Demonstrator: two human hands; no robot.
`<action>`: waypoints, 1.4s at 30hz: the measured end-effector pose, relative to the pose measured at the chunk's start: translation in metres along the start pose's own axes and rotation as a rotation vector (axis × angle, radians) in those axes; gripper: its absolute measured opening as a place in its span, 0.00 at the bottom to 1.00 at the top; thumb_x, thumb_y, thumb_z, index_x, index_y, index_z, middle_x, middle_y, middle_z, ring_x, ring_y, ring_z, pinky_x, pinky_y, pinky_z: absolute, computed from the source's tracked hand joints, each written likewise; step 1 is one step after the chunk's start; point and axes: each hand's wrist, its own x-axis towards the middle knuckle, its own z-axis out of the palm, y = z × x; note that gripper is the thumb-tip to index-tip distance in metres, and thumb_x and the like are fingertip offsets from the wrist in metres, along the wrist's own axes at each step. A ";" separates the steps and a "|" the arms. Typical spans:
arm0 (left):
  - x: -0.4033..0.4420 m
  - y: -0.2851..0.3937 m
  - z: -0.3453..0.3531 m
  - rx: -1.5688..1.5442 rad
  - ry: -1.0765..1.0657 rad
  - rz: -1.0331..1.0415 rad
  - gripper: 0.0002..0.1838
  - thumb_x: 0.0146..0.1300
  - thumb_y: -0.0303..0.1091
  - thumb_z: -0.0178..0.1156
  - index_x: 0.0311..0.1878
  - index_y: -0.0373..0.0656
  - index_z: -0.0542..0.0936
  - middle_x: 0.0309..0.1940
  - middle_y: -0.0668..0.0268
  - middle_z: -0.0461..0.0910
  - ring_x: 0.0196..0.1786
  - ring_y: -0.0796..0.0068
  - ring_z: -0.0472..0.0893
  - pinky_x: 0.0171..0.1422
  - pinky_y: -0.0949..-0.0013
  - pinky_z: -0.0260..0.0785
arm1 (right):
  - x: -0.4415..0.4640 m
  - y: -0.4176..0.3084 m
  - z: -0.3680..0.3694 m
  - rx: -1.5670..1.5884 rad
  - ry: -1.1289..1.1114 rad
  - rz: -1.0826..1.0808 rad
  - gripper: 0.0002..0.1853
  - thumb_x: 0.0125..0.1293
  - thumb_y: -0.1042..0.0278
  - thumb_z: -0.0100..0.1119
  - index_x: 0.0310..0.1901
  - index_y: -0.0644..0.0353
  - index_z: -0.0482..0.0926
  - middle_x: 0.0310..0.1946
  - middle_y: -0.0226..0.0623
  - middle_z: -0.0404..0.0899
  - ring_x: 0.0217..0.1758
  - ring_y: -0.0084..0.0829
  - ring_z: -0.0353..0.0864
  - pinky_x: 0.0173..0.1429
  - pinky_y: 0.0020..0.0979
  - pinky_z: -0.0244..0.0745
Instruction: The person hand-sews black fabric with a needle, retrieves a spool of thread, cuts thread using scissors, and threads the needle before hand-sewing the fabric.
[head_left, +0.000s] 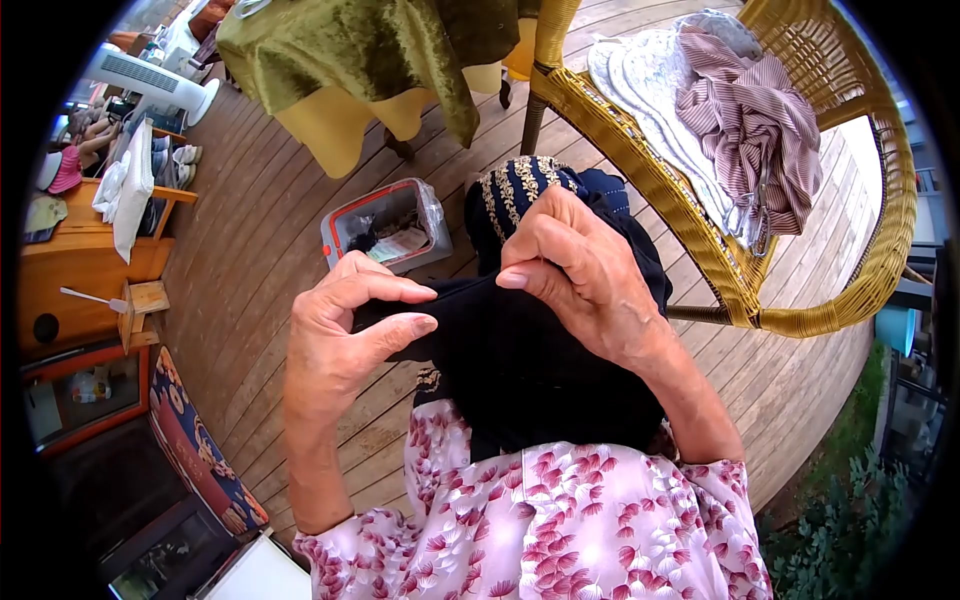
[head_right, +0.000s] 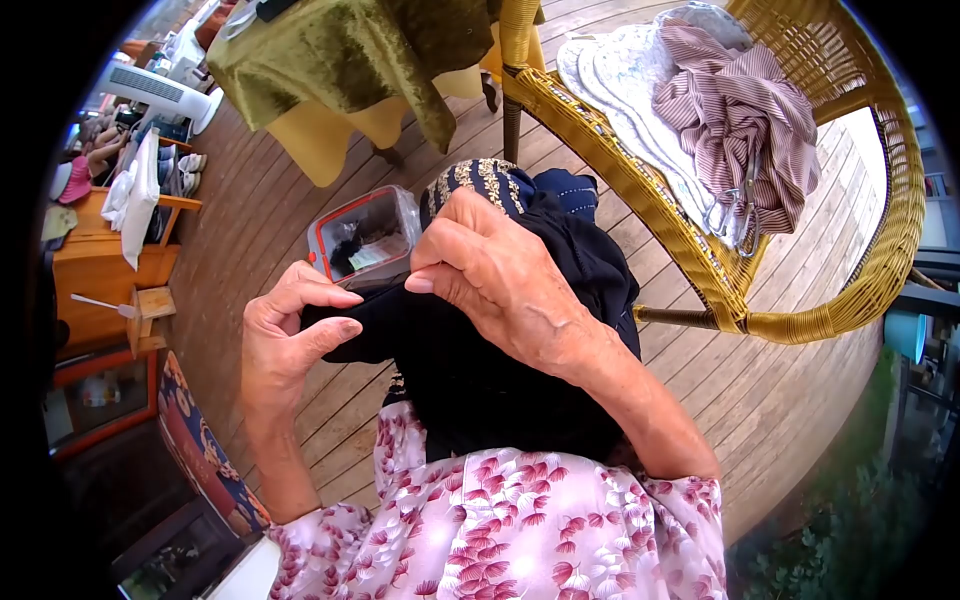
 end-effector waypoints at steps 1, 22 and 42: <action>-0.001 0.001 0.001 0.017 0.010 -0.029 0.11 0.50 0.22 0.74 0.39 0.37 0.87 0.36 0.66 0.81 0.44 0.76 0.77 0.52 0.72 0.68 | 0.000 -0.001 0.000 0.005 -0.006 0.008 0.07 0.64 0.71 0.65 0.37 0.60 0.75 0.31 0.38 0.69 0.35 0.40 0.73 0.38 0.36 0.70; -0.011 -0.003 0.025 -0.093 0.066 0.032 0.08 0.61 0.22 0.67 0.44 0.34 0.86 0.32 0.70 0.77 0.31 0.85 0.73 0.35 0.80 0.64 | -0.010 -0.002 0.016 0.007 0.061 -0.082 0.10 0.56 0.77 0.71 0.38 0.63 0.80 0.32 0.37 0.74 0.35 0.34 0.76 0.38 0.31 0.73; -0.020 -0.001 0.042 -0.200 0.248 -0.069 0.07 0.57 0.23 0.71 0.40 0.33 0.87 0.26 0.73 0.73 0.29 0.87 0.69 0.32 0.79 0.58 | -0.028 -0.028 0.037 0.568 0.233 0.311 0.05 0.71 0.83 0.55 0.46 0.68 0.75 0.33 0.35 0.79 0.34 0.24 0.80 0.41 0.25 0.78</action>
